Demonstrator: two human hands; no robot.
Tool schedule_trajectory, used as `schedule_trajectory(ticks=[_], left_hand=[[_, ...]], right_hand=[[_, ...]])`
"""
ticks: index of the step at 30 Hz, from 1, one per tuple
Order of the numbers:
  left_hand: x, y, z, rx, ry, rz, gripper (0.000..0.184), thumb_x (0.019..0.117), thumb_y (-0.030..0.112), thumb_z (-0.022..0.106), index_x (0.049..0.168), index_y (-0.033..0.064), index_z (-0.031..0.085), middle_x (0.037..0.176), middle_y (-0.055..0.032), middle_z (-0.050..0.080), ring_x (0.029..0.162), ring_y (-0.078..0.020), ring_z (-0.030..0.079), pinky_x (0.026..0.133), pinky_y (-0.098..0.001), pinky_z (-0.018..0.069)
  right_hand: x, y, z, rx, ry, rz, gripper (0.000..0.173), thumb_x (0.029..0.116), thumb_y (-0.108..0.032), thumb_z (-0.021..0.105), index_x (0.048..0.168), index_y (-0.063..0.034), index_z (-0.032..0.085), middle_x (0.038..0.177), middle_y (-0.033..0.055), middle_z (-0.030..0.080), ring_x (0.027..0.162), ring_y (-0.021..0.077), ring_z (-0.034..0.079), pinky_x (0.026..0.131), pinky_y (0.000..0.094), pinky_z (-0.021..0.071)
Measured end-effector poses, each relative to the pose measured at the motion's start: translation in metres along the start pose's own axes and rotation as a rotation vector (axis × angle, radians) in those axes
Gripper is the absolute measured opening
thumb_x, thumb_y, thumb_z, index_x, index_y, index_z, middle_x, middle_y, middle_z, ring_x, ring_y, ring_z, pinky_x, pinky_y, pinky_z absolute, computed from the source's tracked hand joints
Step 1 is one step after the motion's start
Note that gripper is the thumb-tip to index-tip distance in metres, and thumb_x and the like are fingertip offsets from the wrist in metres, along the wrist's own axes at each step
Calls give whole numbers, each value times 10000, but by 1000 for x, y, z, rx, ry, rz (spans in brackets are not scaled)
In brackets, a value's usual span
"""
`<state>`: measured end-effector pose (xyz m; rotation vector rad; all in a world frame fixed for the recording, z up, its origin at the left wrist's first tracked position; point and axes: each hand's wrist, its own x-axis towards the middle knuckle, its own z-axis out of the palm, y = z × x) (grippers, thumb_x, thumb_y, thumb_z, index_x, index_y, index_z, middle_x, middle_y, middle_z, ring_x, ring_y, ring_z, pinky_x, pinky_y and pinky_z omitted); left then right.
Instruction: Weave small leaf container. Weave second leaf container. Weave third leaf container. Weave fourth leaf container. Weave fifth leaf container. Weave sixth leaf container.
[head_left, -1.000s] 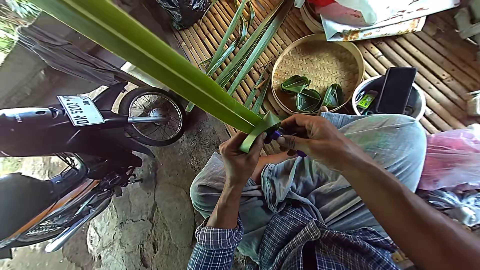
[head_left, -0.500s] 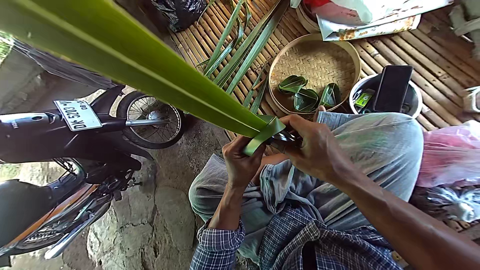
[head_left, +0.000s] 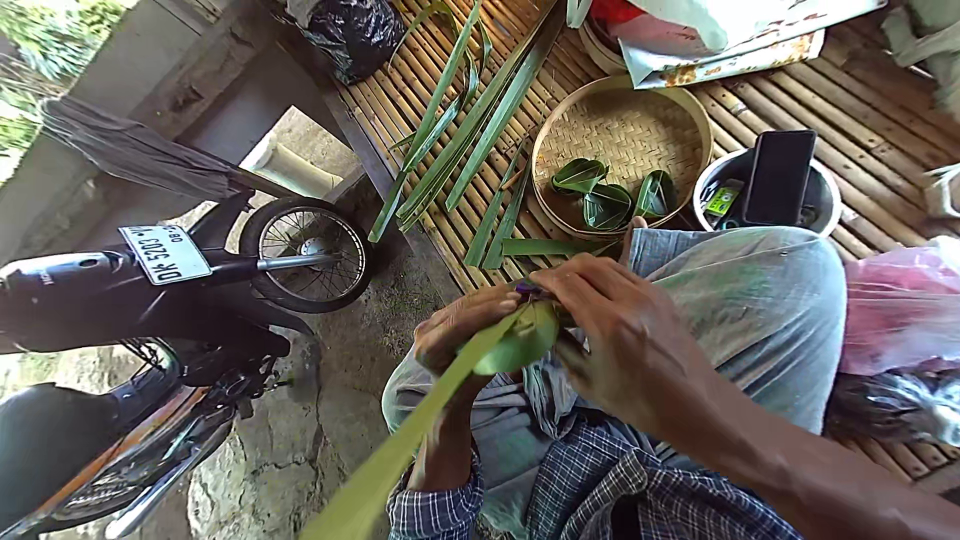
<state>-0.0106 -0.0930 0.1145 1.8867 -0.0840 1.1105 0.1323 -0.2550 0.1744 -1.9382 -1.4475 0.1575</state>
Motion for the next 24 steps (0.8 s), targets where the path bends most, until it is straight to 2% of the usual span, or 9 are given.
schedule_trajectory(ticks=[3, 7, 12, 18, 21, 24], left_hand=[[11, 14, -15, 40, -89, 122, 161, 1006, 148, 643, 1098, 32, 704, 1067, -110, 751, 1027, -251, 733, 911, -426, 628], [23, 42, -25, 89, -135, 146, 125, 1002, 100, 637, 1086, 37, 705, 1068, -111, 749, 1041, -277, 728, 909, -423, 630], [33, 61, -33, 193, -182, 150, 125, 996, 80, 638, 1090, 51, 715, 1094, -92, 747, 1077, -271, 717, 926, -400, 620], [29, 57, -30, 254, -125, 121, 103, 980, 100, 671, 1054, 84, 740, 1048, -41, 757, 1062, -220, 698, 957, -362, 574], [29, 58, -30, 285, -111, 114, 99, 973, 96, 680, 1047, 90, 745, 1048, -37, 756, 1036, -216, 705, 917, -352, 595], [31, 64, -33, 295, -139, 114, 105, 972, 93, 678, 1053, 87, 743, 1069, -44, 752, 1043, -230, 708, 914, -366, 606]], right_hand=[[-8, -14, -1, 50, 136, -9, 302, 932, -287, 673, 1168, -99, 685, 1046, 35, 674, 957, 176, 641, 771, 320, 547], [-13, -21, -2, 153, 219, -61, 230, 971, -250, 647, 1138, -104, 709, 1024, 27, 694, 929, 128, 636, 753, 273, 528], [-14, -23, -1, 63, 310, -142, 244, 975, -188, 632, 1181, -108, 736, 1051, 83, 716, 917, 180, 659, 735, 298, 533], [-14, -25, -5, -189, 203, -168, 306, 1014, -164, 554, 1264, -97, 718, 1143, 111, 736, 907, 254, 691, 722, 371, 536], [-11, -28, -7, -241, 166, -176, 355, 1015, -150, 526, 1324, -104, 695, 1088, 86, 758, 906, 243, 709, 736, 370, 546], [-10, -27, -5, -243, 146, -187, 398, 1012, -134, 511, 1378, -121, 665, 999, 76, 757, 834, 235, 699, 671, 358, 525]])
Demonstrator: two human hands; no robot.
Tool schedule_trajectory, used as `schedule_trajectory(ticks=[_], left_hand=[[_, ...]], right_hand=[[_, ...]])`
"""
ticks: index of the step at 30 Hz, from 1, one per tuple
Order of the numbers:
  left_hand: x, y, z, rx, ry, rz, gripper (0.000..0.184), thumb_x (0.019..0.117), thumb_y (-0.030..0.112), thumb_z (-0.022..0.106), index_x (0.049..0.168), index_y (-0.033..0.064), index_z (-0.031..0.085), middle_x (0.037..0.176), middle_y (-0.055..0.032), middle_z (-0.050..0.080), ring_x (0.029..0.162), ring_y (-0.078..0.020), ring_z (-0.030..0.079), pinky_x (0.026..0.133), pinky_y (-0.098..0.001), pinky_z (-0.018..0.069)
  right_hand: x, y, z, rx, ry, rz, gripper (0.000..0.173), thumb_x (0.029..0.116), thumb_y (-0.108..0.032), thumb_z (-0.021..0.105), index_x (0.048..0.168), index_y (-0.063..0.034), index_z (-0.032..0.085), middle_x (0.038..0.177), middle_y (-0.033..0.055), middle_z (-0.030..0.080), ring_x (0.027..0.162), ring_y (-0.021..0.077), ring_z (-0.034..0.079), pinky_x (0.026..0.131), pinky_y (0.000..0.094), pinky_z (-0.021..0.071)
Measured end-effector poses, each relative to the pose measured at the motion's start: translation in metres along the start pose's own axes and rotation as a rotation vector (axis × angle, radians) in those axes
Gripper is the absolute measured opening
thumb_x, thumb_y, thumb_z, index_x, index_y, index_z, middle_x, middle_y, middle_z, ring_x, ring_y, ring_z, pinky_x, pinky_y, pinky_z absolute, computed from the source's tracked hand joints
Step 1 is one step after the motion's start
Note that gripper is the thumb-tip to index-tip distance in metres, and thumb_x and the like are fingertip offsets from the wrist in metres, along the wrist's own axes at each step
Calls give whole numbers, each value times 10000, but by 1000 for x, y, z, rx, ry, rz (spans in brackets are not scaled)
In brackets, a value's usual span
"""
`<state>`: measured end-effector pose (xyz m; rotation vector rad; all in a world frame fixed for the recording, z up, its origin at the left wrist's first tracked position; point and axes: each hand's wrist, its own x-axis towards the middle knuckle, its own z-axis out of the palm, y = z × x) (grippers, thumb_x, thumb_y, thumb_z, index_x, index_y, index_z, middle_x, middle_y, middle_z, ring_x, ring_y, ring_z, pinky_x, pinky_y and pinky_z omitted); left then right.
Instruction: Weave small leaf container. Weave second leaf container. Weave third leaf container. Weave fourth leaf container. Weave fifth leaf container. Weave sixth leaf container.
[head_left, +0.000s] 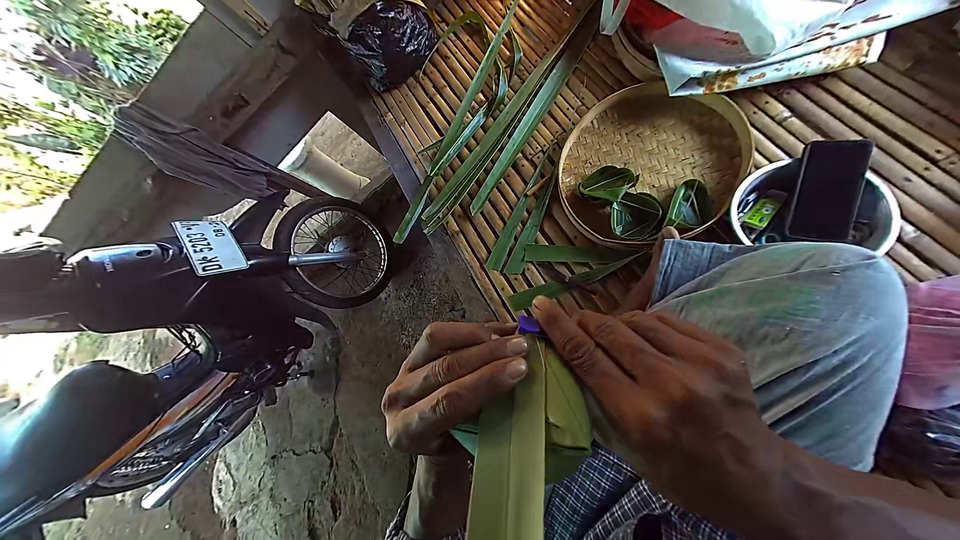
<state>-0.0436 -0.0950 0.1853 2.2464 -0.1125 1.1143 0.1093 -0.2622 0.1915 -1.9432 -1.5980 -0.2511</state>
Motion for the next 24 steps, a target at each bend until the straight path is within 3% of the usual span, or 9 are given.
schedule_trajectory(ticks=[2, 7, 15, 17, 19, 21, 24], left_hand=[[1, 1, 0, 0, -2, -3, 105, 973, 101, 678, 1055, 92, 744, 1061, -40, 755, 1041, -230, 710, 918, -367, 605], [1, 1, 4, 2, 48, -19, 102, 972, 104, 682, 1051, 96, 746, 1038, -37, 757, 1002, -223, 720, 886, -362, 619], [-9, -19, 17, -93, 116, -79, 158, 985, 165, 662, 1081, 66, 738, 1046, -53, 759, 994, -192, 709, 870, -327, 592], [-14, -22, 29, -169, 191, -193, 159, 962, 183, 692, 1078, 93, 752, 1024, -41, 758, 958, -173, 710, 842, -331, 601], [-20, -28, 41, -219, 266, -356, 152, 897, 124, 749, 1047, 137, 766, 993, -22, 756, 913, -157, 721, 807, -344, 619], [-22, -33, 48, -223, 305, -525, 188, 819, 59, 804, 965, 170, 761, 931, 21, 758, 852, -108, 726, 779, -318, 630], [-21, -39, 50, -368, 335, -730, 189, 786, -31, 810, 951, 39, 749, 908, -102, 754, 821, -191, 736, 764, -388, 637]], right_hand=[[-1, 1, 2, 29, 8, -1, 392, 1010, -134, 517, 1371, -120, 669, 988, 79, 747, 822, 235, 676, 655, 354, 501], [-4, 1, 6, 50, 51, 34, 311, 1007, -147, 534, 1251, -107, 722, 1126, 77, 753, 898, 230, 699, 706, 354, 530], [2, 13, 22, 31, 95, 23, 257, 973, -173, 566, 1137, -98, 749, 1004, 66, 764, 883, 223, 718, 725, 360, 552], [4, 24, 34, 95, 109, 4, 228, 894, -146, 606, 1059, -72, 746, 856, 75, 719, 742, 233, 673, 602, 364, 508], [4, 33, 47, 154, 73, 37, 223, 838, -134, 634, 1021, -81, 750, 811, 61, 691, 698, 226, 664, 544, 364, 507], [3, 40, 55, 199, -37, 111, 197, 848, -162, 688, 1033, -117, 739, 864, 46, 707, 741, 228, 693, 564, 398, 546], [-2, 45, 57, 351, -165, 231, 288, 919, -292, 701, 1165, -143, 707, 989, 15, 713, 769, 177, 694, 615, 412, 579]])
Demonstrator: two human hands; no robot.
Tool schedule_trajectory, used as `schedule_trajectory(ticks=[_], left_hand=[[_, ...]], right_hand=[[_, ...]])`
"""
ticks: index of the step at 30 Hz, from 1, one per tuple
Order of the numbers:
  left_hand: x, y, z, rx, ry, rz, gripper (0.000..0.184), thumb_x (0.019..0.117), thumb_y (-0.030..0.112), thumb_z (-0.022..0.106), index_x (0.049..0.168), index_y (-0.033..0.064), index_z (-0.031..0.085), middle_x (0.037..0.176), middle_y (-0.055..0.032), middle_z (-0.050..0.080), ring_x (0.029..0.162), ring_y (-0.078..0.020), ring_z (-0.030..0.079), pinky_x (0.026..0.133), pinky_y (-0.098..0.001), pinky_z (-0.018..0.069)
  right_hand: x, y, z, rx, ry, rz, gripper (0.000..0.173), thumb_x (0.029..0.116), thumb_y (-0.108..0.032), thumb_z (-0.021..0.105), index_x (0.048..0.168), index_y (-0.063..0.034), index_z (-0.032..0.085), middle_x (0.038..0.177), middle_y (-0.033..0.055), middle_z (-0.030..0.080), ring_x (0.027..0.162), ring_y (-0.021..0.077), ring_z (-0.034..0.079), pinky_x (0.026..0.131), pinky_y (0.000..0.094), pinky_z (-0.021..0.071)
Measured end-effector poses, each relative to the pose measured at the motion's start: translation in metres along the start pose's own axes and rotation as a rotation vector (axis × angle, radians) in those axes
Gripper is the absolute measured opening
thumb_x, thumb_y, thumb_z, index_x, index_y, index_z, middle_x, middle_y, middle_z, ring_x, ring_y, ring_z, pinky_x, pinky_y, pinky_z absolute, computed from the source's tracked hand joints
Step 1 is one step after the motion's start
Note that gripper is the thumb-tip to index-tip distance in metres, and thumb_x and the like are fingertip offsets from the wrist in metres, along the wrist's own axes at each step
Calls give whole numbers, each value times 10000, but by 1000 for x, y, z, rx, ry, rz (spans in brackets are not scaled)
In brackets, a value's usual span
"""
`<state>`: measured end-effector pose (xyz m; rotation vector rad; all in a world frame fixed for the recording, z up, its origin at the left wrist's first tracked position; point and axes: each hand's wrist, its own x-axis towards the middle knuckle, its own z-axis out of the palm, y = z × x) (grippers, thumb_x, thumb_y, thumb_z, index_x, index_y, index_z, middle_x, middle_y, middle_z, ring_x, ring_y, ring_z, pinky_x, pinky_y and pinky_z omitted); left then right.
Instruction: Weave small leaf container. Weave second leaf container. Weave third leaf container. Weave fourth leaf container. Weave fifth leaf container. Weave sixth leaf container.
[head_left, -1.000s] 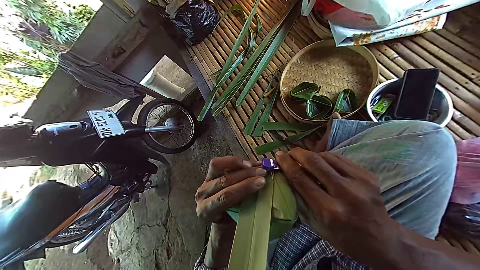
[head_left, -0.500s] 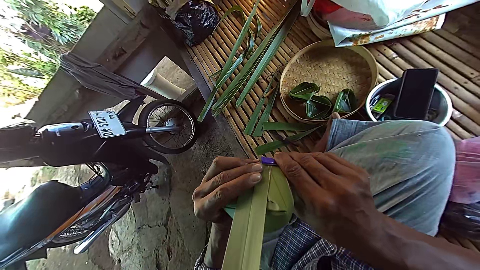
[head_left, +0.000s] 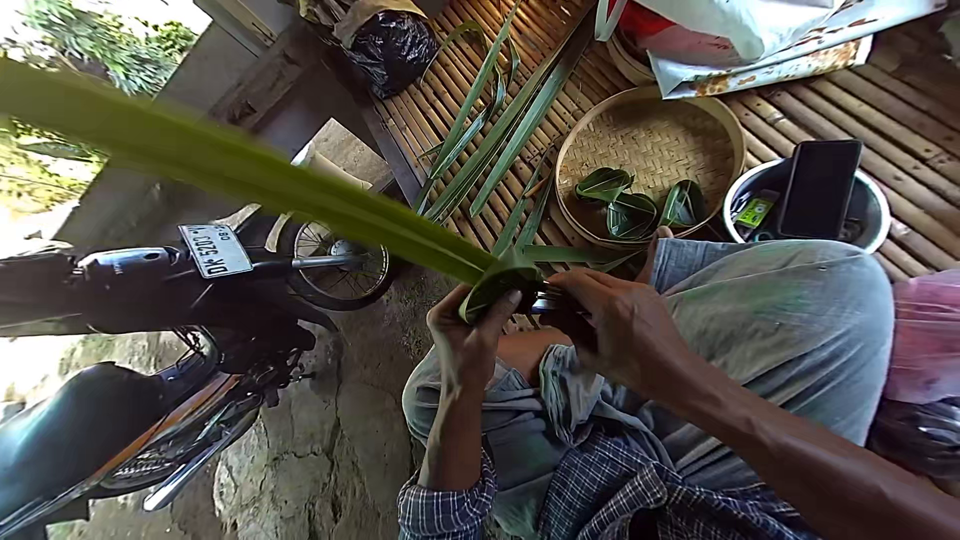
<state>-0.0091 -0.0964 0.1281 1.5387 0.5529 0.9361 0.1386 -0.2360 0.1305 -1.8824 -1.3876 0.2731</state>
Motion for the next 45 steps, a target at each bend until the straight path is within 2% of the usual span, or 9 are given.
schedule_trajectory(ticks=[2, 6, 12, 19, 30, 33, 36, 40, 45], left_hand=[[0, -2, 0, -28, -52, -86, 183, 785, -42, 802, 946, 23, 742, 891, -112, 750, 800, -193, 736, 753, -394, 640], [-2, 2, 5, 51, -175, -114, 205, 768, -63, 782, 942, 27, 724, 860, -82, 741, 762, -169, 725, 719, -367, 643], [1, 8, 8, -20, -199, -176, 468, 751, -73, 797, 1169, 43, 622, 932, -129, 724, 821, -214, 728, 738, -388, 640], [-1, 9, 13, -23, -245, -286, 475, 768, -65, 787, 1187, 40, 591, 934, -168, 717, 799, -271, 731, 725, -437, 648], [-2, 10, 24, -11, -228, -311, 437, 754, -73, 796, 1140, 33, 619, 946, -165, 724, 825, -271, 733, 733, -436, 645], [2, 8, 21, 17, -214, -337, 469, 734, -63, 811, 1150, 43, 622, 939, -155, 715, 805, -257, 724, 710, -416, 643], [4, 10, 17, 18, -251, -389, 508, 726, -69, 804, 1168, 56, 585, 901, -147, 716, 782, -237, 724, 704, -396, 638], [5, 13, 17, 135, -307, -423, 543, 727, -3, 842, 1190, 101, 579, 846, -112, 706, 705, -213, 703, 643, -370, 627], [5, 11, 21, 145, -331, -438, 579, 723, 21, 879, 1208, 115, 578, 903, -106, 713, 757, -224, 718, 683, -394, 647]], right_hand=[[-1, 1, -3, 121, -54, 71, 309, 923, -313, 700, 1178, -139, 700, 1028, 4, 697, 814, 139, 680, 679, 384, 586], [7, 7, -10, 252, -114, 136, 173, 901, -335, 712, 982, -182, 706, 907, -67, 630, 785, 49, 620, 668, 294, 555], [7, 4, -23, 378, -124, 229, 187, 928, -344, 738, 1080, -236, 727, 850, -123, 700, 738, -12, 653, 655, 230, 576], [9, 1, -25, 633, -136, 317, 196, 955, -263, 734, 1124, -166, 714, 928, -41, 747, 805, 82, 726, 695, 260, 640], [11, -6, -19, 518, 42, 443, 46, 907, -140, 763, 930, -155, 725, 751, -27, 692, 635, 82, 648, 543, 262, 545], [11, -2, -19, 595, -45, 444, 95, 954, -216, 736, 1018, -149, 717, 827, -17, 718, 722, 93, 691, 632, 274, 600], [11, -2, -26, 788, -184, 495, 202, 912, -157, 785, 1101, -112, 728, 955, 40, 754, 849, 146, 729, 765, 307, 634], [10, -1, -28, 892, -216, 582, 230, 873, -99, 816, 1093, -71, 758, 975, 85, 760, 864, 183, 732, 782, 310, 632], [6, -1, -25, 915, -153, 624, 214, 880, -128, 811, 1077, -61, 762, 956, 103, 755, 843, 200, 728, 755, 332, 631]])
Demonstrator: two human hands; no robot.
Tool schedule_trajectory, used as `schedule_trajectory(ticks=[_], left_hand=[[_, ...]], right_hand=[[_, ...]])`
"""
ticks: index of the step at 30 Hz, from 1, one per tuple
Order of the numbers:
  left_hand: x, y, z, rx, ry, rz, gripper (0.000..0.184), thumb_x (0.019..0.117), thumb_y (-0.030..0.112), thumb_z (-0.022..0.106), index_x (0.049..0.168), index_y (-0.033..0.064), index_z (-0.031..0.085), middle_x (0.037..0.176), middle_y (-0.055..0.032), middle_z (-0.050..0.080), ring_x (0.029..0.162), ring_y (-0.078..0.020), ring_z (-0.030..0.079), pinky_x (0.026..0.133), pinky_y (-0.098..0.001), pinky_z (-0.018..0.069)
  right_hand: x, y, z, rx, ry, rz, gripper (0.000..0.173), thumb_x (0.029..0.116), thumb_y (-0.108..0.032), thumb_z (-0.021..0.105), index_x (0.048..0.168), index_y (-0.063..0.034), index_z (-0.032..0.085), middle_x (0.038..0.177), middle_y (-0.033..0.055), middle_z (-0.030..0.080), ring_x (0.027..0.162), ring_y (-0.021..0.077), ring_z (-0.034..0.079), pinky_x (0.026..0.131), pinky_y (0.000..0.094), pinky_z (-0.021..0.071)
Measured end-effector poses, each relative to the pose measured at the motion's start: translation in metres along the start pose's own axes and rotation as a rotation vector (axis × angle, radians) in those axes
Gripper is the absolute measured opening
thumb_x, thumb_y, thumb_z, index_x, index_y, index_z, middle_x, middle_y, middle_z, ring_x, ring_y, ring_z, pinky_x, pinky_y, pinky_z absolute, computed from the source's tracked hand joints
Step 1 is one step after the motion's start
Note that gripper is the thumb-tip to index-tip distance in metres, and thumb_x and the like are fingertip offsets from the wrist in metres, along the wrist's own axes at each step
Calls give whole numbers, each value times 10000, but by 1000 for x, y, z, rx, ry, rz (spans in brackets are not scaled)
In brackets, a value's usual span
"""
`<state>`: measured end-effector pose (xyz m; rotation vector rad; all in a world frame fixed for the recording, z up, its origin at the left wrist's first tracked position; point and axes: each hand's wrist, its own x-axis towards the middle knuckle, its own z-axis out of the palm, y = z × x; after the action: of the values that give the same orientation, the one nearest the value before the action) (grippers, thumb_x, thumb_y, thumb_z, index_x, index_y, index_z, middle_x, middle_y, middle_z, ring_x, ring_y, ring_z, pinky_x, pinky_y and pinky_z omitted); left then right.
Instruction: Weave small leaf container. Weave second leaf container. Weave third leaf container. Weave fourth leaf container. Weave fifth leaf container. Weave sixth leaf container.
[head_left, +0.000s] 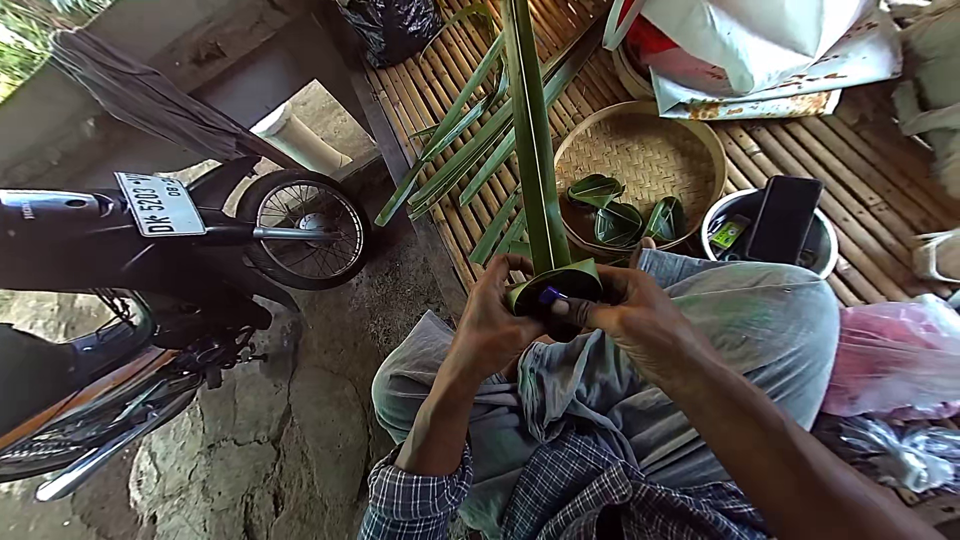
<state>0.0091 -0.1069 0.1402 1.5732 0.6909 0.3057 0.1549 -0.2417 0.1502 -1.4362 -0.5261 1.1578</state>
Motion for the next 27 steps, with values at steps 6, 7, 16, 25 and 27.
schedule_trajectory(ticks=[6, 7, 16, 25, 27], left_hand=[[1, 1, 7, -62, -75, -12, 559, 747, -15, 857, 1210, 82, 559, 947, -136, 728, 834, -253, 740, 752, -413, 651], [1, 1, 7, -66, -78, -13, 564, 744, -23, 856, 1215, 82, 563, 958, -140, 728, 840, -258, 739, 756, -415, 650], [6, -8, -12, -219, 21, 11, 523, 750, -80, 815, 1218, 41, 617, 1045, -160, 718, 919, -248, 726, 791, -412, 638], [15, -23, 19, -520, 367, 162, 501, 803, -56, 809, 1257, 66, 633, 1162, -173, 694, 1033, -301, 705, 884, -512, 611], [15, -24, 24, -537, 410, 236, 502, 800, -63, 810, 1257, 57, 639, 1164, -172, 690, 1046, -307, 701, 896, -523, 608]], right_hand=[[-2, 8, 2, -164, 176, -84, 65, 878, -142, 807, 931, -112, 785, 805, 38, 750, 715, 137, 710, 652, 318, 608], [-2, 10, 2, -174, 189, -98, 59, 884, -150, 803, 931, -118, 788, 796, 30, 748, 706, 129, 705, 642, 312, 600], [-21, 13, -33, -146, 43, 28, 258, 924, -275, 761, 1126, -116, 739, 940, 60, 730, 802, 160, 683, 721, 294, 583], [-29, 15, -22, -29, 70, -63, 294, 976, -251, 695, 1206, -71, 658, 995, 118, 703, 808, 220, 692, 721, 321, 612], [-27, 13, -11, -40, 78, -38, 276, 972, -233, 708, 1188, -65, 670, 988, 110, 715, 812, 219, 709, 715, 324, 630]])
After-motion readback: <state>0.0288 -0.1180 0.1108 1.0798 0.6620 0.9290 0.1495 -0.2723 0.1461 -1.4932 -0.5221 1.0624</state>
